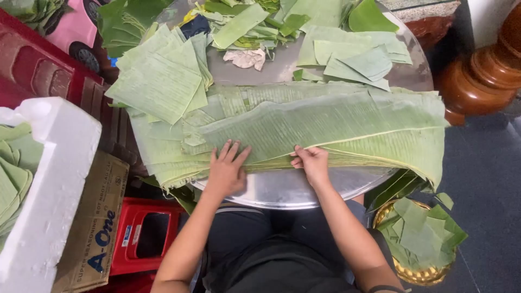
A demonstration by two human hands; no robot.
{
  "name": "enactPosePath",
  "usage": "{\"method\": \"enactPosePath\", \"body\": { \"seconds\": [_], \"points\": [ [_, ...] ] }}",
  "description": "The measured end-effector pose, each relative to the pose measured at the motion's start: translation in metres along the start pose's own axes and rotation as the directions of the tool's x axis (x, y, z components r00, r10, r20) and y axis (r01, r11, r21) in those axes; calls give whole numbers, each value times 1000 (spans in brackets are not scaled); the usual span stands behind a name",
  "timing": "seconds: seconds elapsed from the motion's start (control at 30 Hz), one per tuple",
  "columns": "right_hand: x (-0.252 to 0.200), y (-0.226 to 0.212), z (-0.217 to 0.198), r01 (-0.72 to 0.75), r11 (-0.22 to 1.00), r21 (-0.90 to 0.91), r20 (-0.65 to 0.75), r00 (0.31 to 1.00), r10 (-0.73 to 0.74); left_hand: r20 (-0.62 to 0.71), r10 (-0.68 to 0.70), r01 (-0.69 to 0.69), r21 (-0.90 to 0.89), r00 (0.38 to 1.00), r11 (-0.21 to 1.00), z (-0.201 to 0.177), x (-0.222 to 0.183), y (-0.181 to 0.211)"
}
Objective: Sorting and stacking banana leaves on a metal tray
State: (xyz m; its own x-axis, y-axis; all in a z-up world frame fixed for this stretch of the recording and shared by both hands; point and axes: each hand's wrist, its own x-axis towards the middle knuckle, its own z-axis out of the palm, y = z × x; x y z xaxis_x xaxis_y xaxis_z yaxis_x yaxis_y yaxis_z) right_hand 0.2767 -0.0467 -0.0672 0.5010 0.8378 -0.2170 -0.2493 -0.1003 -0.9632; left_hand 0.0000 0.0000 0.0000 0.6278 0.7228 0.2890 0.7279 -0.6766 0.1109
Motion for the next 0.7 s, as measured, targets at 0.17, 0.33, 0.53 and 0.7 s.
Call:
{"method": "enactPosePath", "body": {
  "seconds": [0.17,0.33,0.53,0.7],
  "points": [
    [-7,-13,13,-16,999,-40,4,1000,16,439,-206,217,25,875,976,-52,26,58],
    [-9,-16,14,-34,999,-29,-11,999,34,507,-237,280,-8,829,960,-49,34,65],
    [-16,-19,26,51,999,5,32,998,-51,513,-287,324,17,809,946,-36,35,63],
    [-22,-25,26,342,938,56,25,939,-343,508,-280,312,23,815,950,-25,38,63]
  ]
}}
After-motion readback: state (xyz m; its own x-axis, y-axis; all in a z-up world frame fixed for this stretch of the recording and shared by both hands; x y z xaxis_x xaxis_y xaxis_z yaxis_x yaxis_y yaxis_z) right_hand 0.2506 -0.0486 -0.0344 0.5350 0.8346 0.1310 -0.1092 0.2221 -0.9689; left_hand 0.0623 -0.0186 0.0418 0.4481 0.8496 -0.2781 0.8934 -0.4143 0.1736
